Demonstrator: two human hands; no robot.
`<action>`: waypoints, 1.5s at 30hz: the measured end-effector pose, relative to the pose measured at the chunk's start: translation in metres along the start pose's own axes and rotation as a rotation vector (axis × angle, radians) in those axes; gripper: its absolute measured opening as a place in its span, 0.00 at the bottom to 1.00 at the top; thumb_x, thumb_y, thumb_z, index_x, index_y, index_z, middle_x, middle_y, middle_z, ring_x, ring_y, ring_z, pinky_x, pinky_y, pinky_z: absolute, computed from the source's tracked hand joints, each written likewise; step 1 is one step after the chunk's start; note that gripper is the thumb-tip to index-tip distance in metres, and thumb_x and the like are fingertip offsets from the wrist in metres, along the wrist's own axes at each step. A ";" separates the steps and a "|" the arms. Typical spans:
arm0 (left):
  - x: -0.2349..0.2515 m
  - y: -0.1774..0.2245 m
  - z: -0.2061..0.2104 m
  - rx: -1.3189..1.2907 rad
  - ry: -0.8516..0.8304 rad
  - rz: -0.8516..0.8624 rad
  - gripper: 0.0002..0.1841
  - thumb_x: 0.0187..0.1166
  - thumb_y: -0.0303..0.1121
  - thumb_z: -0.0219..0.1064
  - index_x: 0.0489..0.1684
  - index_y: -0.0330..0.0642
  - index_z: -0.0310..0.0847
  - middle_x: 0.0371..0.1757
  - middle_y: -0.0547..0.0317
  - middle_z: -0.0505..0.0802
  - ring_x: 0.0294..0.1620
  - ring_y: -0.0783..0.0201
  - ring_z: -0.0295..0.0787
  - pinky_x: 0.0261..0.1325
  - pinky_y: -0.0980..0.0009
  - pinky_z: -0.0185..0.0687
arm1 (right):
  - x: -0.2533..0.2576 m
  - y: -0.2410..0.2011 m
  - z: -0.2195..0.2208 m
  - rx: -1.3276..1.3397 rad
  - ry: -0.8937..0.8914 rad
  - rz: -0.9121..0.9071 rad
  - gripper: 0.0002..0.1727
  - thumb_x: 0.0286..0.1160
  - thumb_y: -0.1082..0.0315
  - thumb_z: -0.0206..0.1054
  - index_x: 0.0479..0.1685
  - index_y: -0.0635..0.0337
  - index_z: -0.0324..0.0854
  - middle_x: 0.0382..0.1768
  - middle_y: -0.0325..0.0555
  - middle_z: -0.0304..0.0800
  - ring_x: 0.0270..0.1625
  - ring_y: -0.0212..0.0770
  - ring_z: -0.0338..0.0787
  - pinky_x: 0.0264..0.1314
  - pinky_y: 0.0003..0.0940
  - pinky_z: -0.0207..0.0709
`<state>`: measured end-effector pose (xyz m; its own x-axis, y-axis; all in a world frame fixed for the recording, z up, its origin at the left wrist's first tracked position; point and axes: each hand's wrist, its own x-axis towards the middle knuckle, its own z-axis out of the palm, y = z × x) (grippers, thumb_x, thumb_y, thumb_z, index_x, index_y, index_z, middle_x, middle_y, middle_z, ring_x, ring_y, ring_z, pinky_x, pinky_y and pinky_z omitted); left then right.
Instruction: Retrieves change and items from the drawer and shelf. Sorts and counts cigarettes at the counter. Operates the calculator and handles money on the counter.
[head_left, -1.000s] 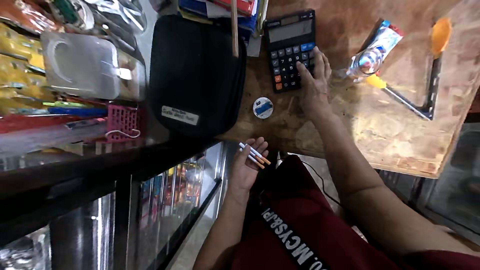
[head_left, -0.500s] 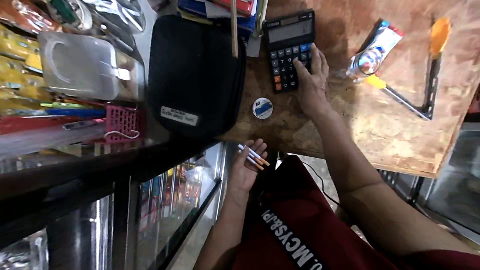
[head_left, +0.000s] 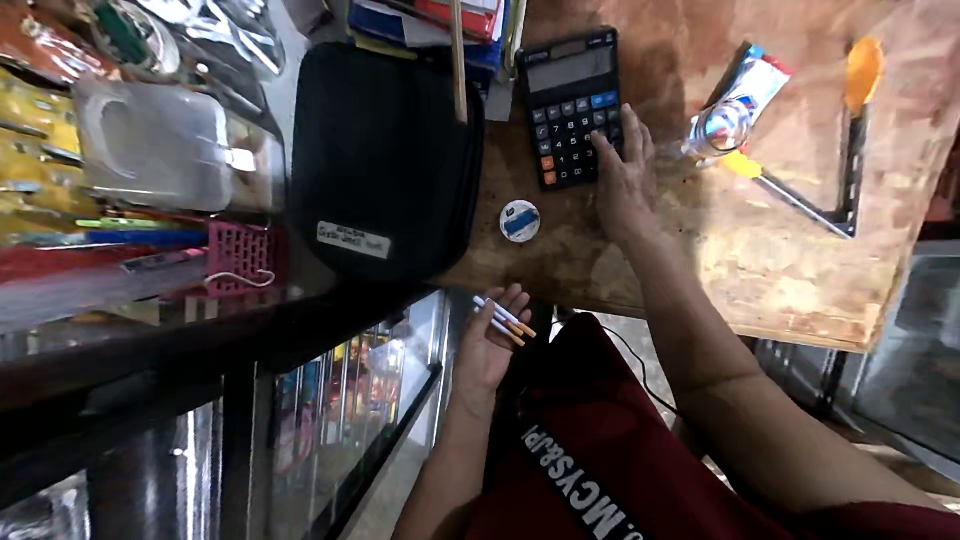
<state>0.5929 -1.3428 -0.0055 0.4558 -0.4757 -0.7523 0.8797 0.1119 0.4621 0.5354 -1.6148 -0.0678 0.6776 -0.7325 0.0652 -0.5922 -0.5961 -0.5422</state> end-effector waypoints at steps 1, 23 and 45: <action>0.000 0.000 0.000 -0.008 -0.001 -0.002 0.19 0.94 0.31 0.38 0.56 0.42 0.80 0.53 0.48 0.95 0.54 0.54 0.96 0.60 0.59 0.91 | -0.002 0.001 0.001 0.002 0.006 -0.007 0.29 0.73 0.81 0.61 0.76 0.56 0.79 0.89 0.67 0.57 0.89 0.72 0.58 0.86 0.66 0.59; 0.003 -0.002 0.005 0.043 -0.010 -0.020 0.20 0.94 0.31 0.38 0.57 0.41 0.80 0.55 0.49 0.95 0.55 0.56 0.95 0.61 0.60 0.90 | -0.079 0.018 -0.016 0.075 -0.048 0.042 0.22 0.83 0.72 0.59 0.74 0.64 0.80 0.84 0.67 0.68 0.86 0.68 0.67 0.86 0.62 0.62; 0.007 0.001 0.011 0.058 0.003 -0.042 0.18 0.94 0.30 0.37 0.57 0.38 0.77 0.54 0.49 0.96 0.55 0.55 0.96 0.59 0.61 0.92 | -0.088 0.017 -0.013 0.065 -0.045 0.019 0.23 0.77 0.79 0.63 0.72 0.65 0.81 0.86 0.63 0.66 0.89 0.68 0.61 0.88 0.64 0.59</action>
<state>0.5957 -1.3561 -0.0050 0.4195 -0.4765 -0.7727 0.8886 0.0416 0.4568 0.4598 -1.5650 -0.0721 0.6863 -0.7271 0.0170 -0.5769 -0.5584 -0.5962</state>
